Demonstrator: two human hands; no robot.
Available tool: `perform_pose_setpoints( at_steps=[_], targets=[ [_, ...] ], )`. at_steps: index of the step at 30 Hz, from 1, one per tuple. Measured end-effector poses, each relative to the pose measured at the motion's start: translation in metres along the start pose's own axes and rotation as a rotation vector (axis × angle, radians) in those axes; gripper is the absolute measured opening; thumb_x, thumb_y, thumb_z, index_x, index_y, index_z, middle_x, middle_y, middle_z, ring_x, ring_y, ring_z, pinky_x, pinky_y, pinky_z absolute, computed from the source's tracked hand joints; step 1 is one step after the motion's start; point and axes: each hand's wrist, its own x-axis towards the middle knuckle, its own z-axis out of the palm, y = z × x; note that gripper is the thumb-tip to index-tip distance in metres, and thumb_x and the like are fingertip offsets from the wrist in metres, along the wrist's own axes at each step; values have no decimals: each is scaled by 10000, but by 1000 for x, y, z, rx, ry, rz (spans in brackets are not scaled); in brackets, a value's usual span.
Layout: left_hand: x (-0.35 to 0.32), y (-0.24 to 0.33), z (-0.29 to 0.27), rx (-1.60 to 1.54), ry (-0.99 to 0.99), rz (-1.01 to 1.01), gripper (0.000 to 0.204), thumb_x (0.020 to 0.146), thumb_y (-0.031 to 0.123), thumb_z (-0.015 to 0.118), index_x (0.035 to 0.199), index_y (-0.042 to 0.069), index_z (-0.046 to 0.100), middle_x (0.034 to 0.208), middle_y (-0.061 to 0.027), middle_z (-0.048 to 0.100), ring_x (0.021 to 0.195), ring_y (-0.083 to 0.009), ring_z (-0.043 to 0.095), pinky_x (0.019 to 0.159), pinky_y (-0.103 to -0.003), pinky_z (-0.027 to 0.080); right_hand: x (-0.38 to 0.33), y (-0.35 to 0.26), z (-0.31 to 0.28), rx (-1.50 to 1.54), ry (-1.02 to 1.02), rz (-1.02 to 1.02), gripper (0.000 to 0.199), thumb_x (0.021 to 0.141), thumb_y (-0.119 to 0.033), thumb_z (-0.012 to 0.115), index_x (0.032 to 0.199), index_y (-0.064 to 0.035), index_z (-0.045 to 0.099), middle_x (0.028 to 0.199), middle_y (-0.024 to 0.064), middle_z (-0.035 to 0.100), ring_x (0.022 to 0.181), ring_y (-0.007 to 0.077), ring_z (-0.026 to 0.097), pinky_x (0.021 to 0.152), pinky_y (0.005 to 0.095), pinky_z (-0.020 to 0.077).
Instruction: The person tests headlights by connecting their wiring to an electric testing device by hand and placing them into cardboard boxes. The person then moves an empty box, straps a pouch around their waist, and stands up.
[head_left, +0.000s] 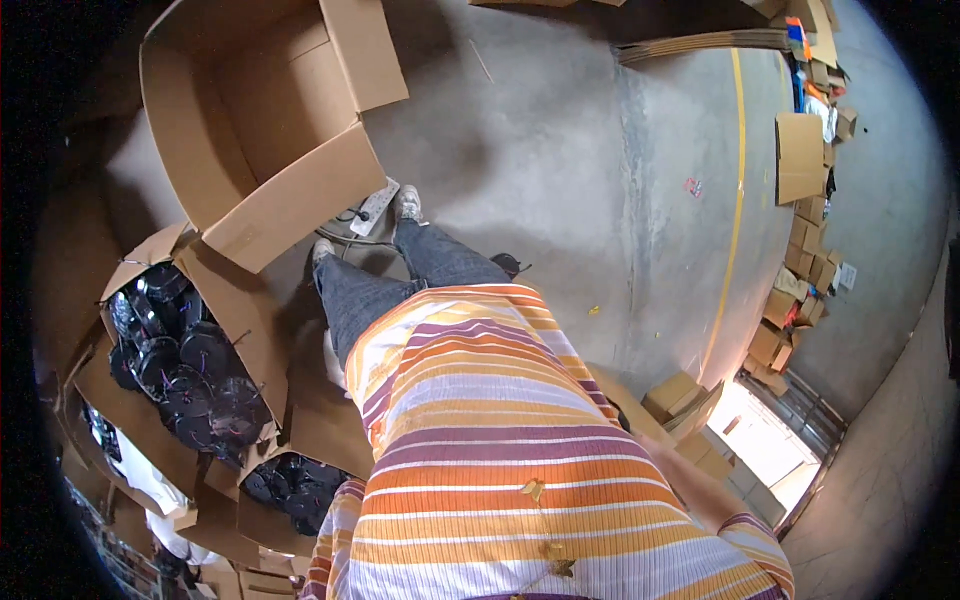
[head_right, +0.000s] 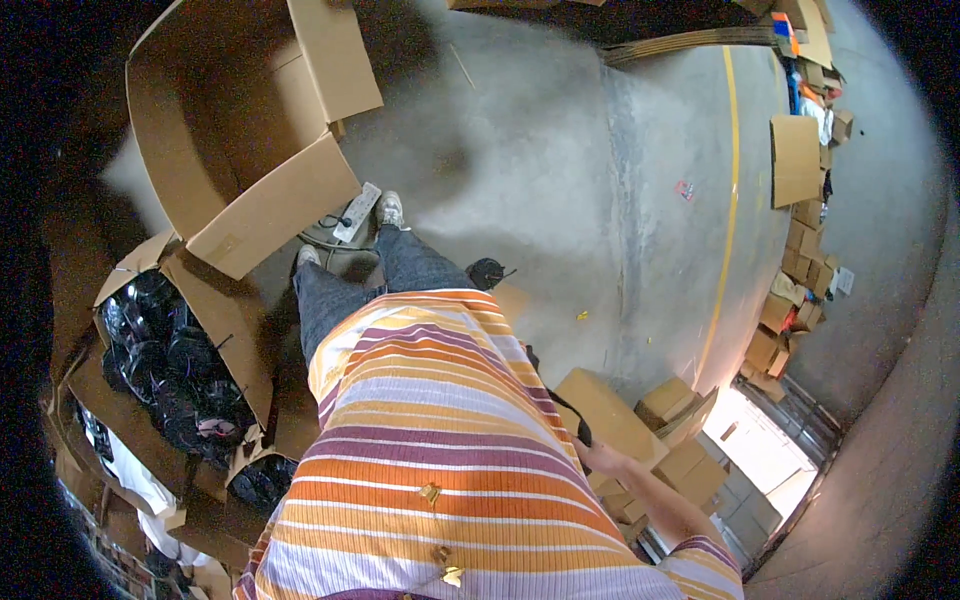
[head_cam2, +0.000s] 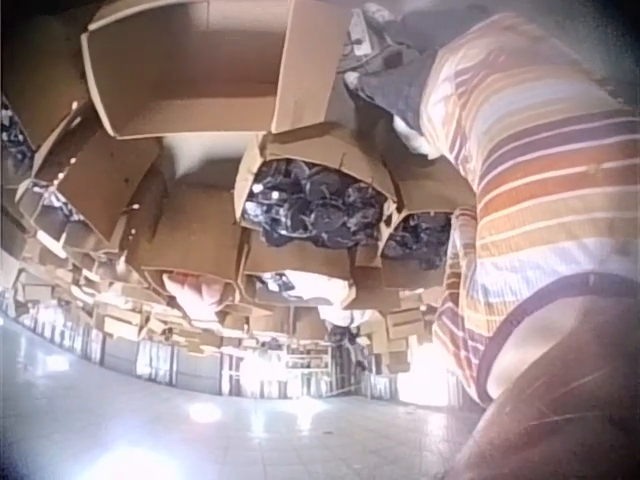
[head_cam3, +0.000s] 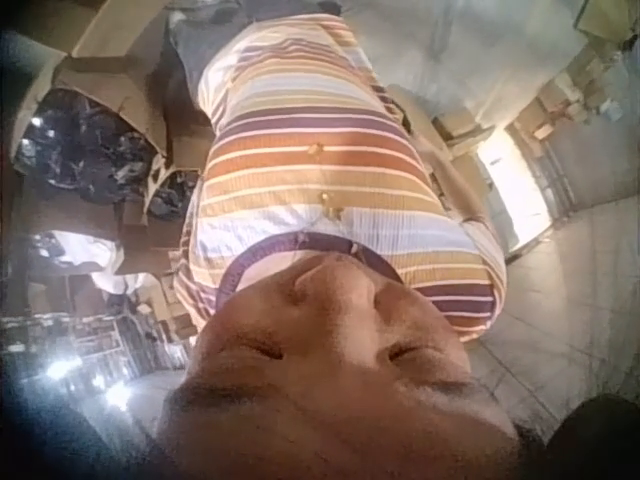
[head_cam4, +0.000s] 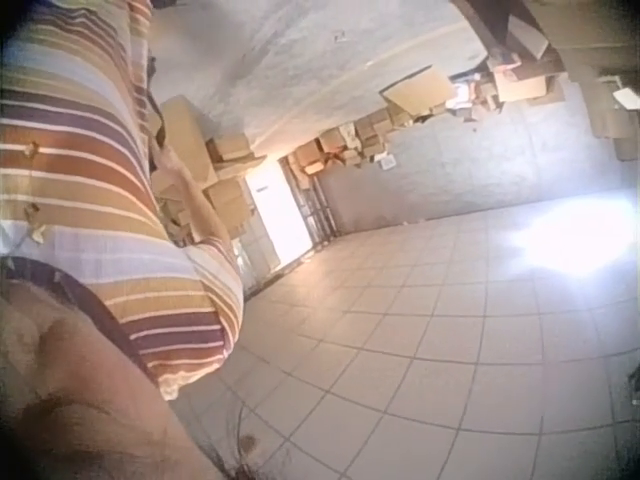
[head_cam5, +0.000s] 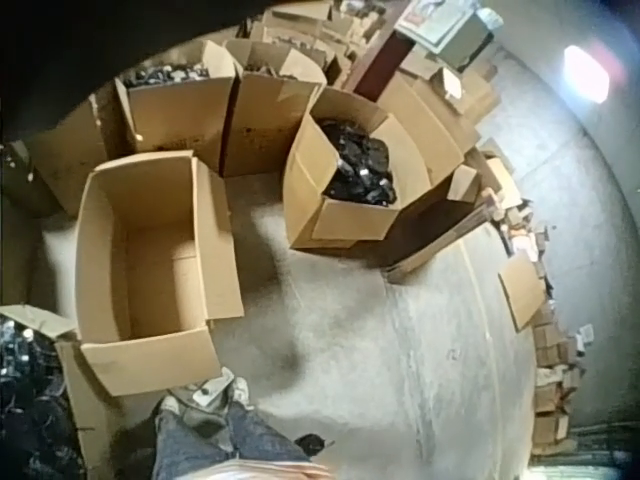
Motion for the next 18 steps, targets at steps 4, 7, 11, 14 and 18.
perform_pose_setpoints(
  at_steps=[4,7,11,14,18],
  targets=[
    [-19,0,6,-73,16,-51,178,693,147,428,784,0,472,719,-100,521,582,-160,494,504,-259,390,8,-4,-6,32,7,-13,390,798,-327,277,568,-40,409,491,31,415,490,132,414,450,246,330],
    [-30,5,9,-120,28,-81,181,692,143,437,801,0,464,731,-98,520,592,-157,494,509,-255,391,10,-11,-8,83,20,-28,390,799,-328,274,566,-43,403,488,30,408,484,128,407,446,244,327],
    [-46,12,14,-189,48,-122,191,690,137,449,825,1,454,746,-96,518,605,-153,495,515,-250,392,10,-21,-11,144,34,-48,390,800,-328,269,563,-46,396,484,27,399,475,124,397,441,240,322],
    [-61,33,22,-244,65,-156,202,689,133,458,842,2,447,758,-94,517,615,-150,496,520,-246,393,9,-28,-15,186,42,-59,389,801,-329,266,561,-49,391,481,26,392,469,120,390,437,237,319],
    [-86,68,24,-293,94,-199,220,688,127,469,866,2,437,773,-92,515,628,-145,497,527,-241,394,4,-29,-15,261,35,-77,389,802,-329,261,558,-52,383,477,23,383,460,115,380,432,234,314]
  ],
)
